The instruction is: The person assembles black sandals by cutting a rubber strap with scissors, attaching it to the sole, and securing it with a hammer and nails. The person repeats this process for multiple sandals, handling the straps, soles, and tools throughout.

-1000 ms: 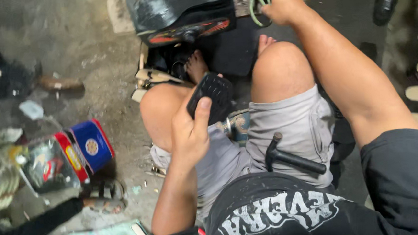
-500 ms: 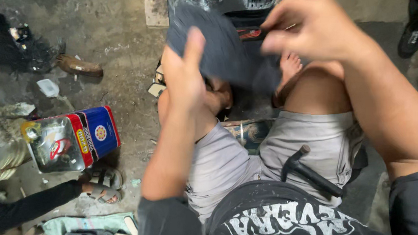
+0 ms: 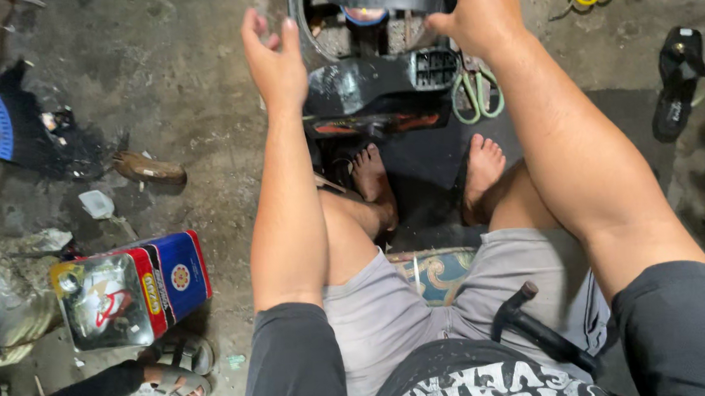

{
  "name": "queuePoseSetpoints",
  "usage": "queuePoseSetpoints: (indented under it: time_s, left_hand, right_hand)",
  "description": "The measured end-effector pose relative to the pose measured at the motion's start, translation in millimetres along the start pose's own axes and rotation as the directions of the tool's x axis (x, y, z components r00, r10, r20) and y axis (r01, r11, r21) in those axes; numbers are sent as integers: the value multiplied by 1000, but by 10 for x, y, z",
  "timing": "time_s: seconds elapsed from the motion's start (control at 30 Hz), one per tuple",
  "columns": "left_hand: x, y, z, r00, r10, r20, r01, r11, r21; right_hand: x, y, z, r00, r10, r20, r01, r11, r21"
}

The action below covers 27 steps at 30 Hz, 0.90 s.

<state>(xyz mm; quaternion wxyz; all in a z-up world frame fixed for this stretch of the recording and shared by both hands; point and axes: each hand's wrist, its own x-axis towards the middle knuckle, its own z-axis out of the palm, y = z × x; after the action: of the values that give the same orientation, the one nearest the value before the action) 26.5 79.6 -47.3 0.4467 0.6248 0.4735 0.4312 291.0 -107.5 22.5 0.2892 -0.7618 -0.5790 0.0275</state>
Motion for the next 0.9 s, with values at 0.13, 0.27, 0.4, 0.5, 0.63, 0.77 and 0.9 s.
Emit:
queuePoseSetpoints:
  time_s: [0.13,0.27,0.4,0.5,0.63,0.77,0.9]
  left_hand:
    - [-67,77,-13,993,103,53,-113,968,223]
    - [-194,339,40,933,309,185,-353,886,299]
    - [-372,742,103,834,345,431,-464,860,211]
    - [-384,1024,97,691,455,562,-643,742,190]
    - [-389,1079,-34,647,415,640,-666,716,209]
    - [-383,1030,-160,636,445,630,-680,709,187]
    - [-357,946,-252,820,369,437,-545,738,399]
  right_hand:
    - [73,80,232,998,48,41,-47,999,-27]
    - [51,140,236,991,114,65,-113,993,-23]
    - [-41,91,-35,999,40,12,-40,999,4]
    - [-84,-16,-253,993,-114,19,112,991,67]
    - [-160,-54,-356,976,-206,73,197,974,111]
    - [-116,-45,-273,975,-211,69,203,973,108]
    - [-85,53,-155,970,-232,-76,238,969,72]
